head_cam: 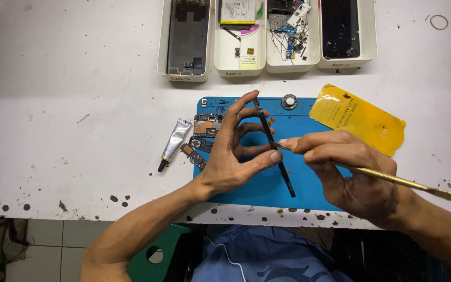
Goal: Repairing a smartphone by manipulating internal components and ribbon cables using a probe tool
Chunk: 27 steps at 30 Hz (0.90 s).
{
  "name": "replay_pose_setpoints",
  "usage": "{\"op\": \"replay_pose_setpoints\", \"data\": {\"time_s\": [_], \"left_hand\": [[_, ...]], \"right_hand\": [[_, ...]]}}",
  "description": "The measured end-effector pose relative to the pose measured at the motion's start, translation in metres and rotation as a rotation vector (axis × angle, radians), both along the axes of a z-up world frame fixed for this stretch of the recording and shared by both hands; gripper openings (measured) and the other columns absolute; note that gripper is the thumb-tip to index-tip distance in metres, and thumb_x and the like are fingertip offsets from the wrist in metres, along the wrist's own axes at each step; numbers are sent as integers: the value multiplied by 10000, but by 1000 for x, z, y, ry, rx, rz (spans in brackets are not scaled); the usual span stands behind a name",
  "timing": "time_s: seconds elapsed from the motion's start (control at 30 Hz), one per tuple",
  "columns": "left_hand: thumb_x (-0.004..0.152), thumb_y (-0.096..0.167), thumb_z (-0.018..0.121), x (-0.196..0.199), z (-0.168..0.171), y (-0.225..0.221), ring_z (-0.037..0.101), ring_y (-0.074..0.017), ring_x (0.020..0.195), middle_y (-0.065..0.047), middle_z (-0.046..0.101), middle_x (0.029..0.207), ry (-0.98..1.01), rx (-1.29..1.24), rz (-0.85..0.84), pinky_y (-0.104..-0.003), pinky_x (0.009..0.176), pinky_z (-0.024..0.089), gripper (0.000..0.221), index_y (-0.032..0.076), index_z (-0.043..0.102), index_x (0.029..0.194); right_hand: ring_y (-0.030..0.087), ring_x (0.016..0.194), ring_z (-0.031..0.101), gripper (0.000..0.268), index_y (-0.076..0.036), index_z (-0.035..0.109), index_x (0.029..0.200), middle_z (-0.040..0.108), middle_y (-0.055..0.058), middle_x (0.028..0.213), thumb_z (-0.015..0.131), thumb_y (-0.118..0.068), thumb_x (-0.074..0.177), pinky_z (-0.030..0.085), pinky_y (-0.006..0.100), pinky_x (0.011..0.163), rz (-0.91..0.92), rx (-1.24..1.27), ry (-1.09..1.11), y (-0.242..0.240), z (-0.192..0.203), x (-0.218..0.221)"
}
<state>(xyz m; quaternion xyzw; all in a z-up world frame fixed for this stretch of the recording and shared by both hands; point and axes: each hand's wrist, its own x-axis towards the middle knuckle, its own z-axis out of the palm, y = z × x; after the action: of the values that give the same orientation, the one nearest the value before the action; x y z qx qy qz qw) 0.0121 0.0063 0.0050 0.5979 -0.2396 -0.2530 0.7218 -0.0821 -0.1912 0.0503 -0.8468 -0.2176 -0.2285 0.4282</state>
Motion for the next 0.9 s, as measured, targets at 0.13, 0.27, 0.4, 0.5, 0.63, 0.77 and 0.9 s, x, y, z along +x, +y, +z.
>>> {"op": "replay_pose_setpoints", "data": {"time_s": [0.13, 0.27, 0.4, 0.5, 0.63, 0.77, 0.9], "left_hand": [[861, 204, 794, 0, 0, 1, 635, -246, 1167, -149, 470, 1369, 6, 6, -1, -397, 954, 690, 853, 234, 299, 1556], [848, 231, 802, 0, 1, 0, 633, -246, 1179, -146, 479, 1375, 2, 26, 7, -395, 944, 691, 860, 245, 305, 1550], [847, 222, 803, -1, 1, 0, 631, -249, 1180, -157, 472, 1379, -13, 9, 6, -399, 950, 695, 871, 223, 298, 1556], [850, 219, 804, -1, 1, 0, 635, -244, 1176, -152, 469, 1378, -15, 13, 5, -397, 947, 695, 866, 234, 300, 1554], [855, 234, 803, 0, -1, 0, 637, -256, 1188, -159, 467, 1389, -14, 6, 3, -413, 960, 688, 860, 238, 301, 1553], [854, 242, 799, -1, 0, 0, 641, -257, 1180, -158, 470, 1384, -12, 16, 7, -404, 950, 690, 855, 241, 303, 1550], [861, 224, 796, -1, 0, 1, 642, -257, 1185, -152, 471, 1376, -4, 3, 0, -407, 963, 688, 850, 227, 299, 1550]], "right_hand": [[316, 1064, 810, 44, 0, 531, 1052, 708, 178, 1074, 524, 14, 1010, 684, 323, 912, 12, 5, -9, 1, 2, 0], [321, 1062, 804, 66, 4, 532, 1070, 704, 191, 1087, 539, 18, 1006, 688, 359, 946, 15, 16, -11, -1, 1, -1], [315, 1053, 811, 52, -3, 538, 1058, 709, 179, 1076, 542, 3, 1007, 686, 337, 923, 6, 7, -10, 1, 3, -2], [302, 1070, 807, 66, -15, 551, 1066, 714, 162, 1094, 553, 9, 1005, 679, 317, 921, 12, -28, -2, 1, 4, -1], [317, 1057, 813, 47, 1, 551, 1049, 712, 174, 1079, 531, 7, 1007, 678, 326, 924, 3, -9, -13, 2, 5, -2], [293, 1072, 806, 67, -11, 555, 1061, 714, 157, 1099, 553, 21, 1002, 674, 315, 940, -4, -17, 8, 3, 6, -3], [288, 1082, 806, 76, -7, 546, 1067, 720, 154, 1118, 561, 22, 998, 677, 295, 895, 6, -87, -5, 3, 10, -5]]}}
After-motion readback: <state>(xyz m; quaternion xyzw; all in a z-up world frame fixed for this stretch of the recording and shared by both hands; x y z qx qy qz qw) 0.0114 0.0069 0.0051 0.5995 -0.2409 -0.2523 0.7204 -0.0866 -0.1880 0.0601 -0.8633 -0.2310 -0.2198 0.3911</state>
